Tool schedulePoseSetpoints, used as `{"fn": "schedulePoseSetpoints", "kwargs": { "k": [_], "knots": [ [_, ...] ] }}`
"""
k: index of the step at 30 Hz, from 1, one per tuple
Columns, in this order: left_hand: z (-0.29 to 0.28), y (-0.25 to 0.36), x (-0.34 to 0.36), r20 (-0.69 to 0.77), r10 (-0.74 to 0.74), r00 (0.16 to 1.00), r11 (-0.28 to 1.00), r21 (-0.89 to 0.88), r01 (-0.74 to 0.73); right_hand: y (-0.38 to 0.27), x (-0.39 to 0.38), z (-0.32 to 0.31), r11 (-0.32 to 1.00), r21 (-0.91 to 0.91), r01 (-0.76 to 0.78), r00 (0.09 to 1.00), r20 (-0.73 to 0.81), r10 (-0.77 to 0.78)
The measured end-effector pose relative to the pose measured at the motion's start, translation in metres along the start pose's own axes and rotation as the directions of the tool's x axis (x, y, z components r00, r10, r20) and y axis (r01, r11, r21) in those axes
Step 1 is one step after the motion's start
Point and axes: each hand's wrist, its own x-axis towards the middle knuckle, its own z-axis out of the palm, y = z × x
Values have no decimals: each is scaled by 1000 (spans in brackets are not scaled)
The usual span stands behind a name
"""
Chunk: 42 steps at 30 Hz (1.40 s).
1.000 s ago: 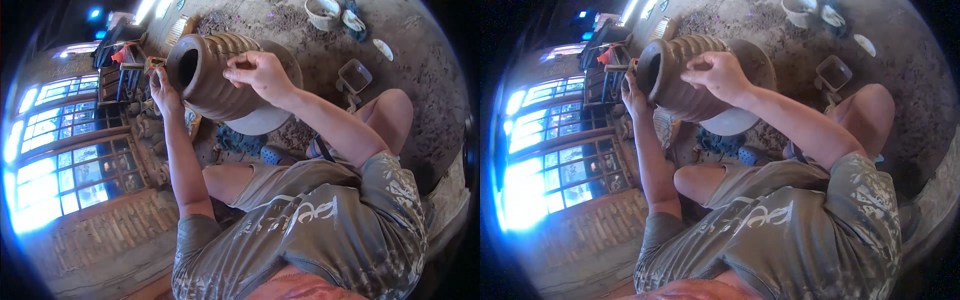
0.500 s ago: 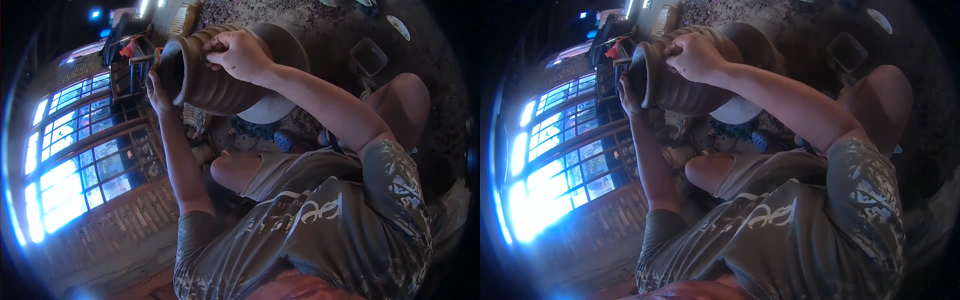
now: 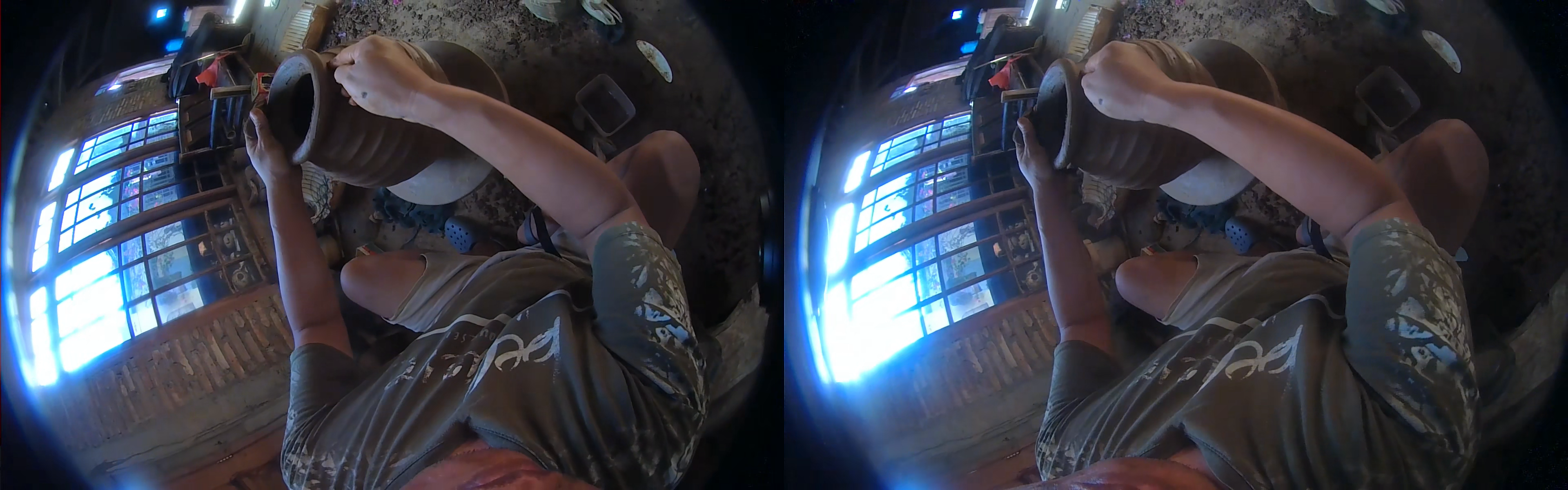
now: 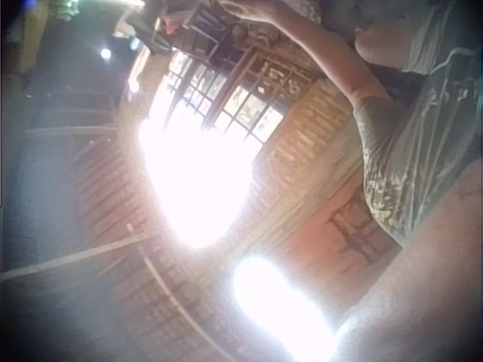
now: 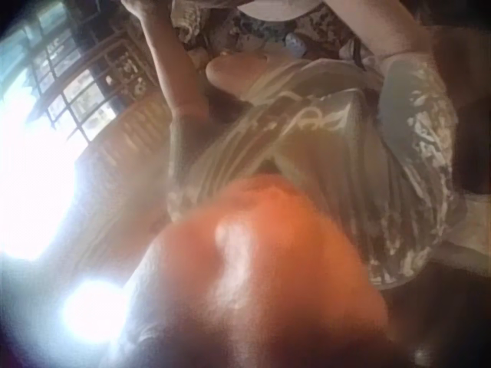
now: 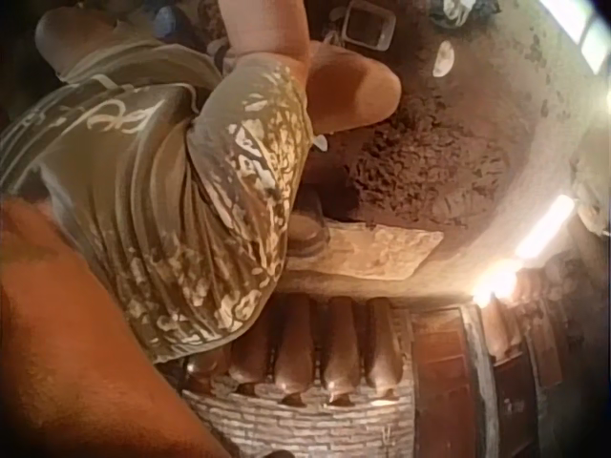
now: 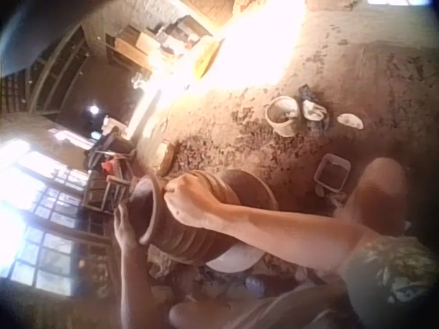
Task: The person shapes a clay pot on a pottery wheel by using hands to smooth the interior and exterior walls and using a curved tool to scrape and refine the shape.
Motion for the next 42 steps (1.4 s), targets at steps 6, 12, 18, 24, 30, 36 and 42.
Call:
{"fn": "schedulePoseSetpoints", "kwargs": {
  "k": [6,12,18,24,30,36,42],
  "knots": [
    [-4,-11,0,-91,-22,996,1000,-16,21,-24,-26,15,973,181,-141,977,-134,167],
    [8,-11,-11,-103,29,994,998,-45,-33,-50,-47,38,927,291,-237,911,-266,316],
    [11,-10,-15,-103,85,991,996,-8,-86,-63,-56,55,918,315,-241,888,-309,340],
    [12,-10,-17,-124,84,989,996,14,-83,-79,-72,77,942,285,-178,882,-379,281],
    [2,-14,-9,-84,145,986,989,39,-142,-94,-96,80,952,213,-220,965,-96,245],
    [-5,-10,-23,-227,585,779,723,581,-373,-93,-102,44,996,84,25,989,-145,-13],
    [28,22,-153,60,57,997,991,120,-63,-93,-98,-7,881,-241,407,889,-118,-443]
  ]
}}
